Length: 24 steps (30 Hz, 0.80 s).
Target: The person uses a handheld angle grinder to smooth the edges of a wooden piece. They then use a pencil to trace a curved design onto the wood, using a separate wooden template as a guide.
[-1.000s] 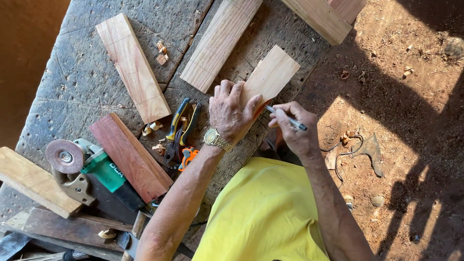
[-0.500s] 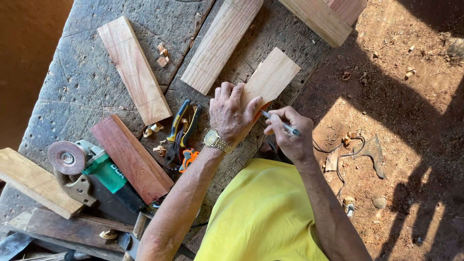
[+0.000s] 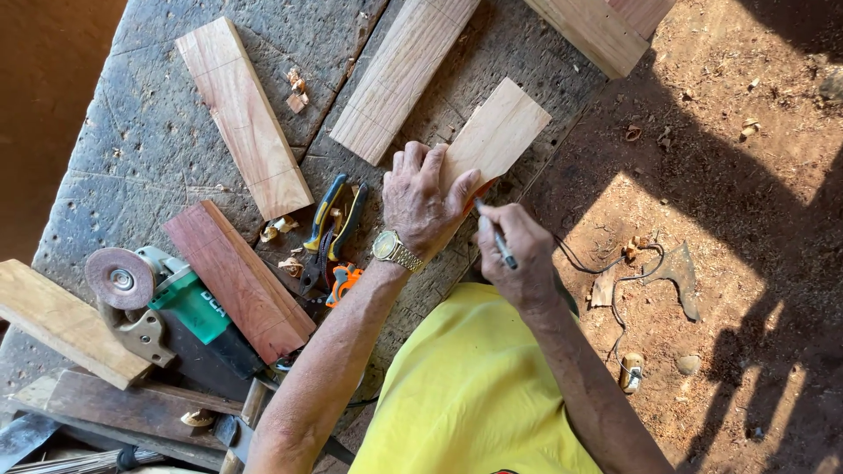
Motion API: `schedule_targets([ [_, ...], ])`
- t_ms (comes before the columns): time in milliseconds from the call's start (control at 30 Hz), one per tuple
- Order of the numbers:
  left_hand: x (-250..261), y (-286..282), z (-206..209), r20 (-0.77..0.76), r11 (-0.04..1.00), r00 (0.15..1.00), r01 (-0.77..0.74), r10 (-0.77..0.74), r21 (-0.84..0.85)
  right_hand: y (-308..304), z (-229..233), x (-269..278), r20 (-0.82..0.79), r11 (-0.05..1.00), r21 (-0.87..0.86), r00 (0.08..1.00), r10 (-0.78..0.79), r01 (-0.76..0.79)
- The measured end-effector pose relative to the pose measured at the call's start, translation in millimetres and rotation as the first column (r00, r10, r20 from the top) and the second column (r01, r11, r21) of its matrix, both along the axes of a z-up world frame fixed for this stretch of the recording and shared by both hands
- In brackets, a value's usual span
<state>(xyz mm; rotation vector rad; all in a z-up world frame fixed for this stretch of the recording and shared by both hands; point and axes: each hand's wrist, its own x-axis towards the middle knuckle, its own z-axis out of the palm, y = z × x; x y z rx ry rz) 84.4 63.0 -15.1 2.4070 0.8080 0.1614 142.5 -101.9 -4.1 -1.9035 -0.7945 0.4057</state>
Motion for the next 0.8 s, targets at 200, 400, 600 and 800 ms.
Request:
schedule_targets([
  [200,0,0,1,0.011,1.0,1.0,0.017,-0.017,0.024,-10,2,13,-0.182,0.989,-0.024,0.973,0.142,-0.149],
  [400,1,-1,3,-0.007,1.0,1.0,-0.01,0.01,-0.009,-4,7,29,-0.172,0.997,-0.071,0.985,-0.027,0.015],
  [600,0,-1,-1,-0.011,1.0,1.0,-0.001,0.001,-0.004,-24,2,33,-0.177,0.975,0.095,0.967,-0.183,0.202],
  [800,-1,-2,19,0.016,0.994,0.997,-0.072,0.074,-0.082,-76,46,22,-0.186,0.914,0.118,0.913,-0.364,0.388],
])
